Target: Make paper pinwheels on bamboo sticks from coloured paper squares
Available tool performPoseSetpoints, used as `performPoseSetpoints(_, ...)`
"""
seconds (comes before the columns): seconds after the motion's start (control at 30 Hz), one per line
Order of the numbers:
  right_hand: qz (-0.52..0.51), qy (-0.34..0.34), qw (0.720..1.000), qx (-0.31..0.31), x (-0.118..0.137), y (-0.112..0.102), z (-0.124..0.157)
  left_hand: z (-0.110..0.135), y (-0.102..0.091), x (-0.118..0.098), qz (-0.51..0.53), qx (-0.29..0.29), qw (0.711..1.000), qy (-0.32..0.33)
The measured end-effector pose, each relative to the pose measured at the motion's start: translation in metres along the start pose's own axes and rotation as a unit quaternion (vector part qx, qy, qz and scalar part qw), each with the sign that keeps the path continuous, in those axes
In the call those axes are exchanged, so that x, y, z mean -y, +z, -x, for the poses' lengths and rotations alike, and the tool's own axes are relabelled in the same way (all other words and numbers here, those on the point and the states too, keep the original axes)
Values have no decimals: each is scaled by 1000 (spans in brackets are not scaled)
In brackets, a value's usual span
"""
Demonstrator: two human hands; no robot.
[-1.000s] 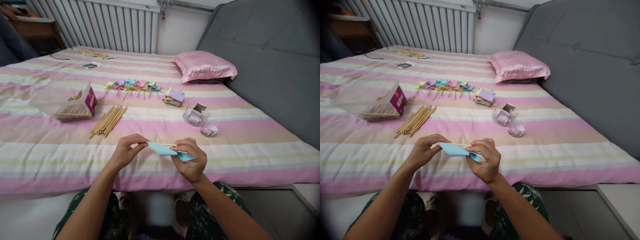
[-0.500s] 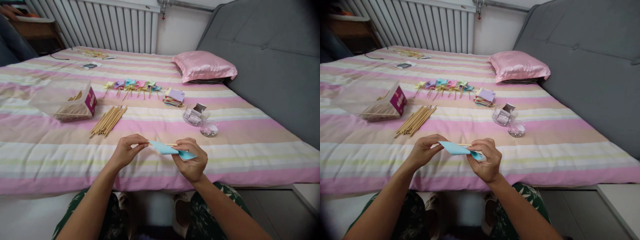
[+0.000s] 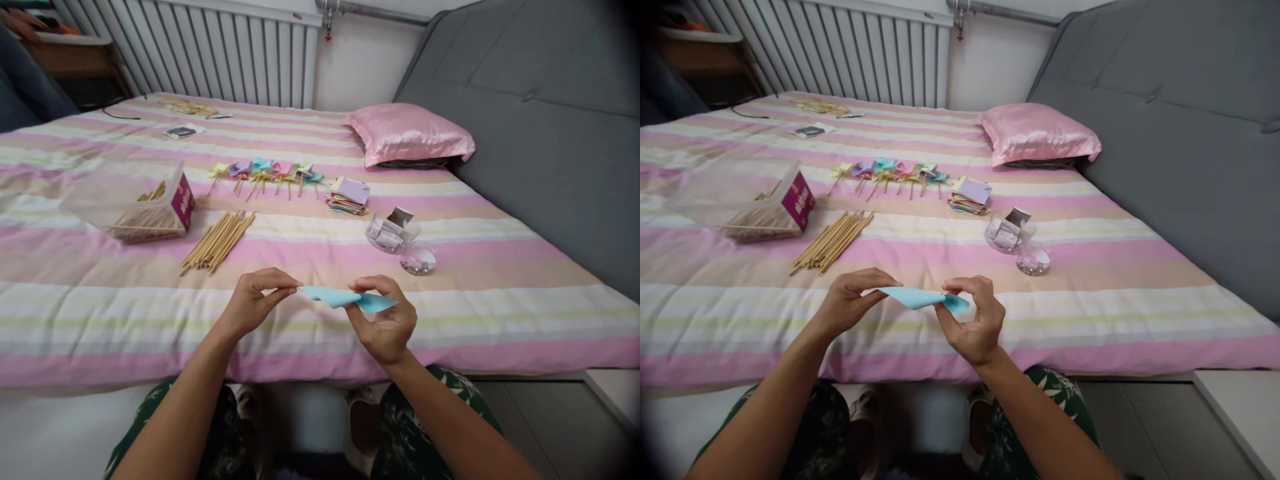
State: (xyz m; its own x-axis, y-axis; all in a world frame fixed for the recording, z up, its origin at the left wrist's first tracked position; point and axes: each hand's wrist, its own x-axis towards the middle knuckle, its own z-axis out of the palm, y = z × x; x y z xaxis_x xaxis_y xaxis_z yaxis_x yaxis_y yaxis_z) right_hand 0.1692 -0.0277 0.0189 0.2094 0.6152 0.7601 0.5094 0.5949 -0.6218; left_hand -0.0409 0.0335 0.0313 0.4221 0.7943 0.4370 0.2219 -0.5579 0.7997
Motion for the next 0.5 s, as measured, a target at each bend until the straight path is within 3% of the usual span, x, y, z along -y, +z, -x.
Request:
performPoseSetpoints(0.23,13,-34,999,-3,-2,1,0,1,1,3,-17,-3,1000,-5)
performPoseSetpoints(0.5,-20,66,997,-24,-5,6,4,3,2,0,-51,-7,999,-11)
